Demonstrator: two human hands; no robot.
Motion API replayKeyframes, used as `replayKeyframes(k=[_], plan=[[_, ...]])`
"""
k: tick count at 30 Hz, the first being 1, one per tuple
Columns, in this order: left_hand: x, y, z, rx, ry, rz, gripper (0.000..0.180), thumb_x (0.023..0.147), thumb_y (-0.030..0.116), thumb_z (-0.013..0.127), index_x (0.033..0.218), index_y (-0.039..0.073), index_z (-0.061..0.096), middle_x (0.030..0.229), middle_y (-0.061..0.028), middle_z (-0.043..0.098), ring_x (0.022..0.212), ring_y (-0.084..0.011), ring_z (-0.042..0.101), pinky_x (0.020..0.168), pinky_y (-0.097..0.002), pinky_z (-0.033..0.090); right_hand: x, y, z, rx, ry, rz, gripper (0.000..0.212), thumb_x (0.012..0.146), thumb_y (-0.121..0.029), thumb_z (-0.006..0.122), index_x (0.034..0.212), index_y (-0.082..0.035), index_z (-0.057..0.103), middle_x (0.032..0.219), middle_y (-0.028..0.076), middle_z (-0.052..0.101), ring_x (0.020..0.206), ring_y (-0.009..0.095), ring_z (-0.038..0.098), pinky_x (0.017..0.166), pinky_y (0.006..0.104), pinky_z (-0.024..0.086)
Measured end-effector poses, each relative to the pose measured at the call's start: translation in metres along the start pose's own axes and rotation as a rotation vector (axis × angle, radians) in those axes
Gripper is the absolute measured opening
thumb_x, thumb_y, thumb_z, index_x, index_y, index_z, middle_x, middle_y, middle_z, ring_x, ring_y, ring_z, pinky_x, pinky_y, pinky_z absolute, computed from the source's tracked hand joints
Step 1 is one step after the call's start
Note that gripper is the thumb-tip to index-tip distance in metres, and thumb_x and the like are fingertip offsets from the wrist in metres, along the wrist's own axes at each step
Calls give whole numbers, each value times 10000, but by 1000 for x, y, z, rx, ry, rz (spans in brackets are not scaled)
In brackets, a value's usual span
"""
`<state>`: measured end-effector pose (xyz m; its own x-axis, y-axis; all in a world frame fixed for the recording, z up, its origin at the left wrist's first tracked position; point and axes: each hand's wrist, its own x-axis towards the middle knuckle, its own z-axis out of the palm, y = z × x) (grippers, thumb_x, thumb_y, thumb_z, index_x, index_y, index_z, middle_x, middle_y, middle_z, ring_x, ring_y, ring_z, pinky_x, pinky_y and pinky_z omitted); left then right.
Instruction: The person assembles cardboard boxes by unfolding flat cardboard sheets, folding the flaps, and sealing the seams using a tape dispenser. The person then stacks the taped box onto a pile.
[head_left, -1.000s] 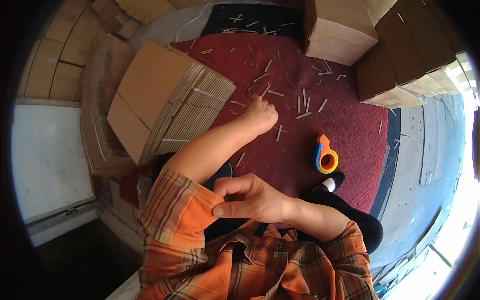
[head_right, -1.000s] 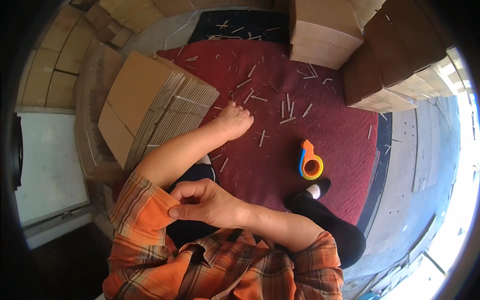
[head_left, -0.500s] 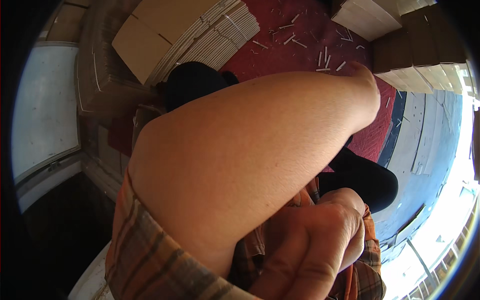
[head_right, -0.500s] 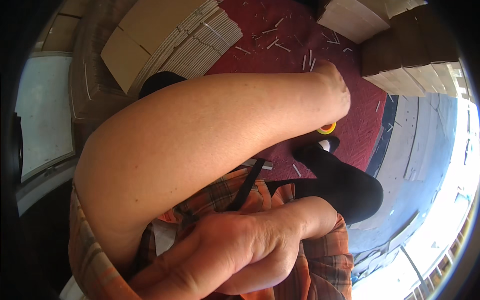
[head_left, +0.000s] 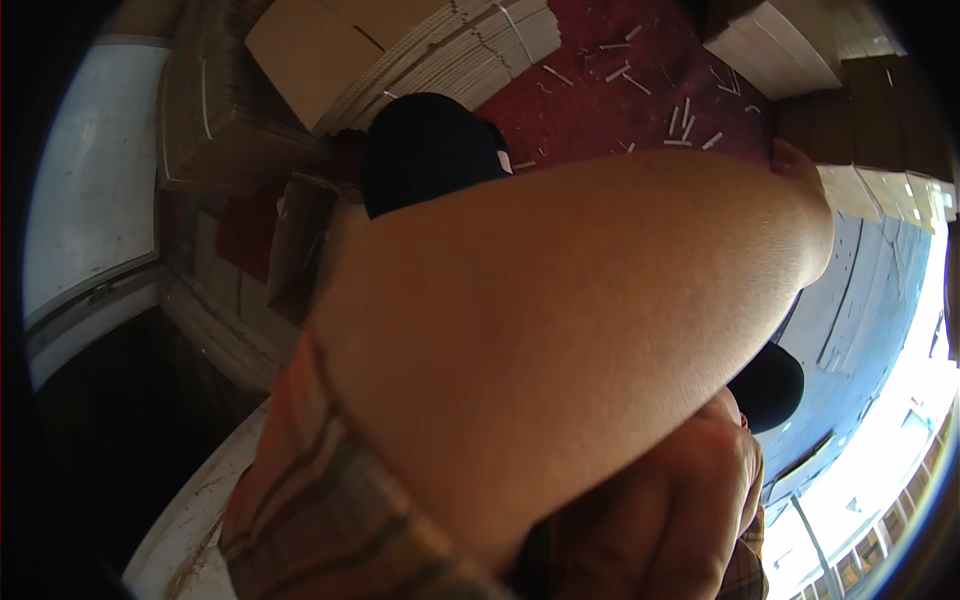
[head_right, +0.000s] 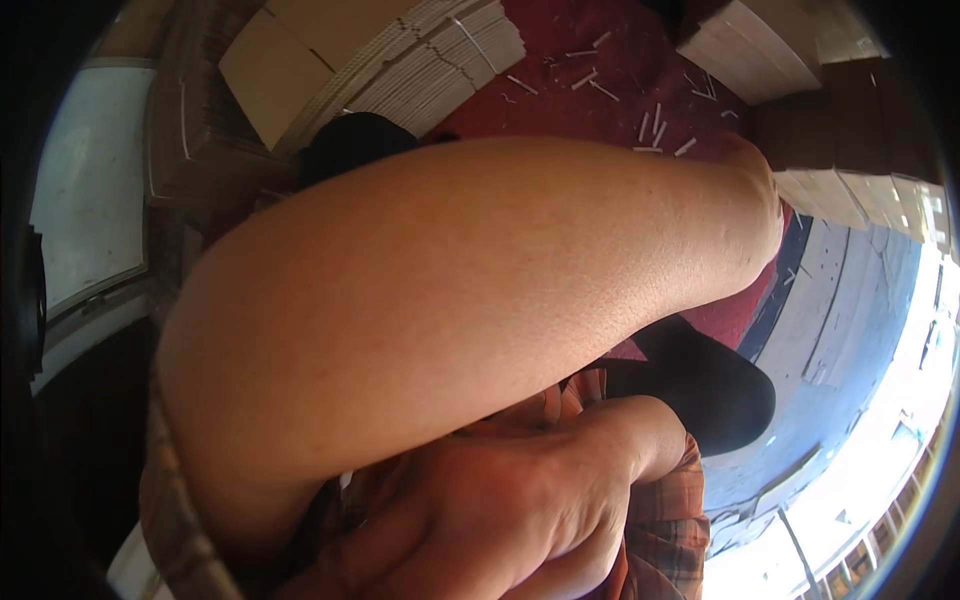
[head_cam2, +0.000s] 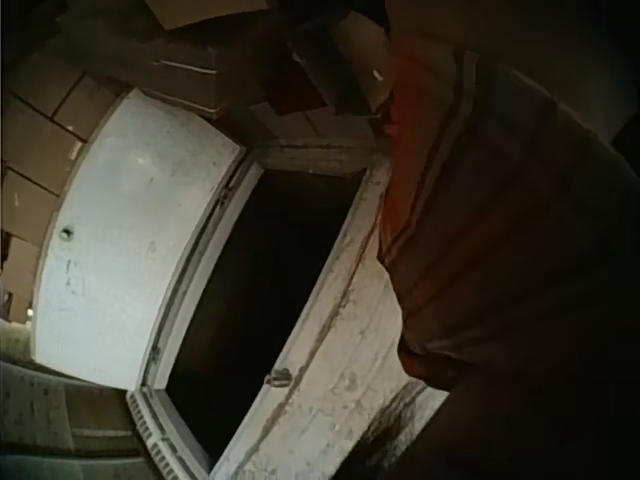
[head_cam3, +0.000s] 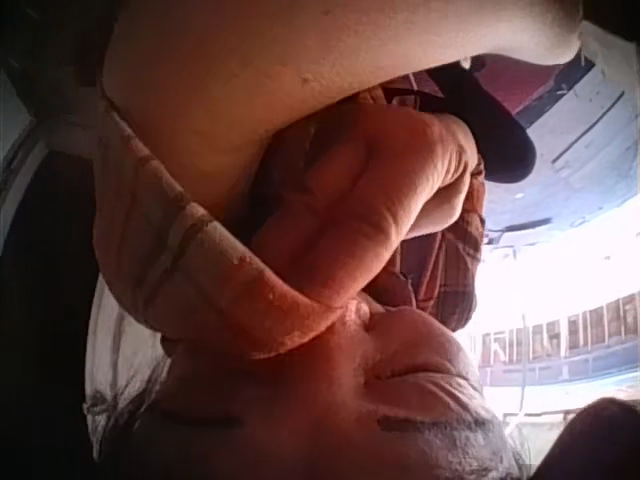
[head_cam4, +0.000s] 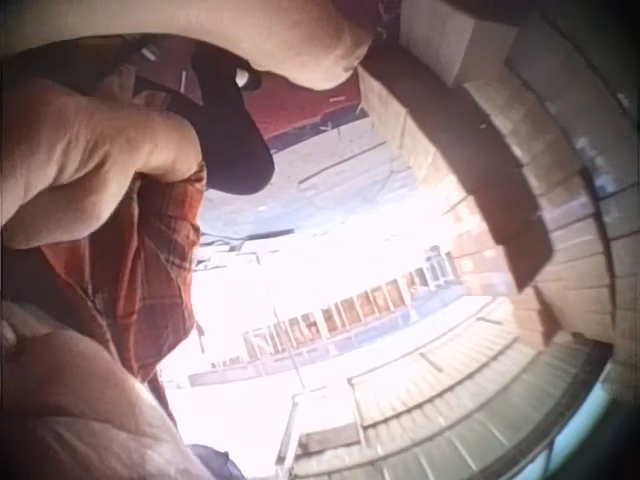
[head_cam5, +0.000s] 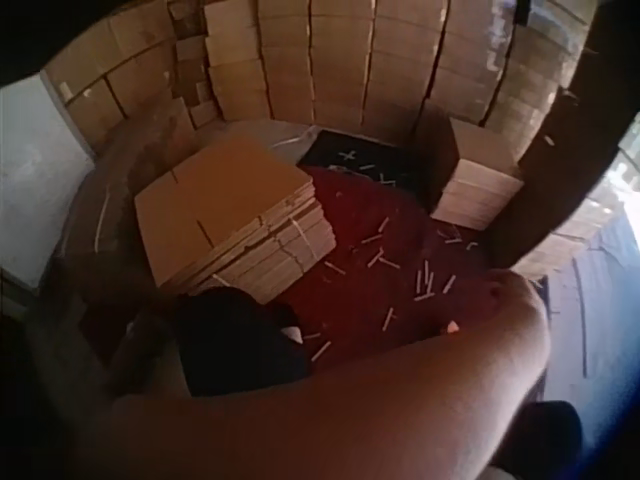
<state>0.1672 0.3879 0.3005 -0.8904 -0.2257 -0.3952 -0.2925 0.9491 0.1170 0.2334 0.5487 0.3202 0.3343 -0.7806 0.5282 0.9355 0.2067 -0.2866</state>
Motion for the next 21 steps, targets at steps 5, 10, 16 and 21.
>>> replayKeyframes(k=[5, 10, 16, 21], plan=[[-42, -39, 1, 96, -38, -121, 379, 868, 256, 621, 1194, 67, 664, 1231, -146, 637, 1122, -328, 596, 882, -611, 467, 18, 25, -8, 57, -89, -97, 379, 896, 67, 469, 1262, 75, 565, 1246, 291, 570, 1031, 337, 629, 866, 371, 507], [-55, -51, -3, 129, -23, -125, 385, 862, 256, 626, 1195, 66, 663, 1234, -147, 634, 1121, -330, 594, 883, -613, 467, 26, 38, -10, 38, -57, -191, 348, 914, 48, 483, 1248, 69, 580, 1229, 295, 581, 1065, 366, 623, 892, 394, 501], [-43, -48, -19, 132, 65, -47, 392, 856, 255, 632, 1198, 66, 661, 1238, -150, 631, 1120, -333, 592, 883, -614, 466, 28, 36, -10, -75, 46, -289, 312, 937, 25, 501, 1231, 62, 598, 1210, 300, 595, 1107, 401, 616, 923, 422, 493], [-35, -41, -22, 103, 122, 14, 398, 850, 254, 637, 1199, 65, 659, 1242, -151, 628, 1119, -336, 591, 884, -616, 466, 85, -33, -34, -54, -486, 539, 327, 923, 79, 453, 1222, 113, 580, 1176, 306, 609, 1082, 424, 622, 948, 439, 478]])
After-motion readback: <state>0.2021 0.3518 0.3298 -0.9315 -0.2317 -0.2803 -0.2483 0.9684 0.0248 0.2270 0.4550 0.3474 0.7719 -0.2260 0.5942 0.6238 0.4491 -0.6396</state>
